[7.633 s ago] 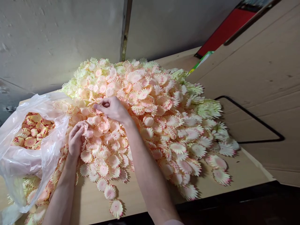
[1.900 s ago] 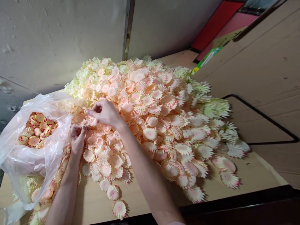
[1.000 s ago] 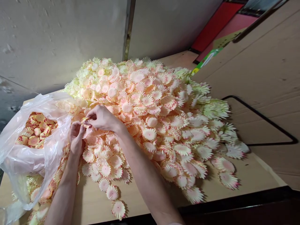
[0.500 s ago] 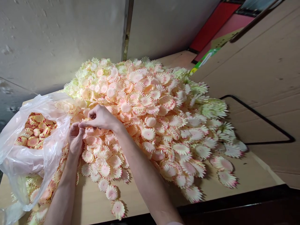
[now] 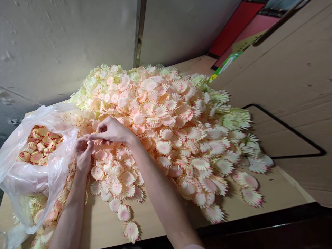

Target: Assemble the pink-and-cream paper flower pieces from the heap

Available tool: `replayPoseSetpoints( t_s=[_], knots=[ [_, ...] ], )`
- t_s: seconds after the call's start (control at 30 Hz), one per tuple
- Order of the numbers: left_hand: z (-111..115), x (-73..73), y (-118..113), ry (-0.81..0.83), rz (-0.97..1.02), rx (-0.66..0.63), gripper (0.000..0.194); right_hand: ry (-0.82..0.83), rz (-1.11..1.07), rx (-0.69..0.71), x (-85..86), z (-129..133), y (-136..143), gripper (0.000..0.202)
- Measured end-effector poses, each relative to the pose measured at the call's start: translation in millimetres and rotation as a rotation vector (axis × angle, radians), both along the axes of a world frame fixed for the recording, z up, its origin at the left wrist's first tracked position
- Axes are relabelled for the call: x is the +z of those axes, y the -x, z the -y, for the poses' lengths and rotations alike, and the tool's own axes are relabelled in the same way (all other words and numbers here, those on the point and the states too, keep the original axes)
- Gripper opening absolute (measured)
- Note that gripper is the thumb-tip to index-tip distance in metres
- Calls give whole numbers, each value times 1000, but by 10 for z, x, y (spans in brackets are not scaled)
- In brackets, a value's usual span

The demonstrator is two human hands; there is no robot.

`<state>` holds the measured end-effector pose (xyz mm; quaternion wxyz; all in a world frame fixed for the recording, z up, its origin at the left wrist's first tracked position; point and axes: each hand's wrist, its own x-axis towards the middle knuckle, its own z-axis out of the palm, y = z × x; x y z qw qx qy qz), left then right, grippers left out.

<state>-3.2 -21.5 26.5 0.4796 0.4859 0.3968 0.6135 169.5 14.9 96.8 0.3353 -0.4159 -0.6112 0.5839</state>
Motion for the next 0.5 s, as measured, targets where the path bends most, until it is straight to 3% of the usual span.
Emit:
replayPoseSetpoints(
  t_s=[0.07, 0.17, 0.23, 0.37, 0.5],
  knots=[
    [-7, -3, 9, -21, 0, -25, 26, -15, -77, -121, -31, -35, -40, 50],
    [-11, 1, 21, -31, -18, -65, 26, -25, -94, -414, -67, -82, -124, 53],
    [-9, 11, 28, -11, -15, -73, 25, -25, -83, -479, -72, -95, -179, 53],
    [-1, 40, 38, 22, 13, -103, 20, -47, -86, -303, -29, -79, -224, 45],
    [-1, 39, 32, 40, 41, -73, 30, -70, -58, -166, 4, -52, -181, 38]
  ],
)
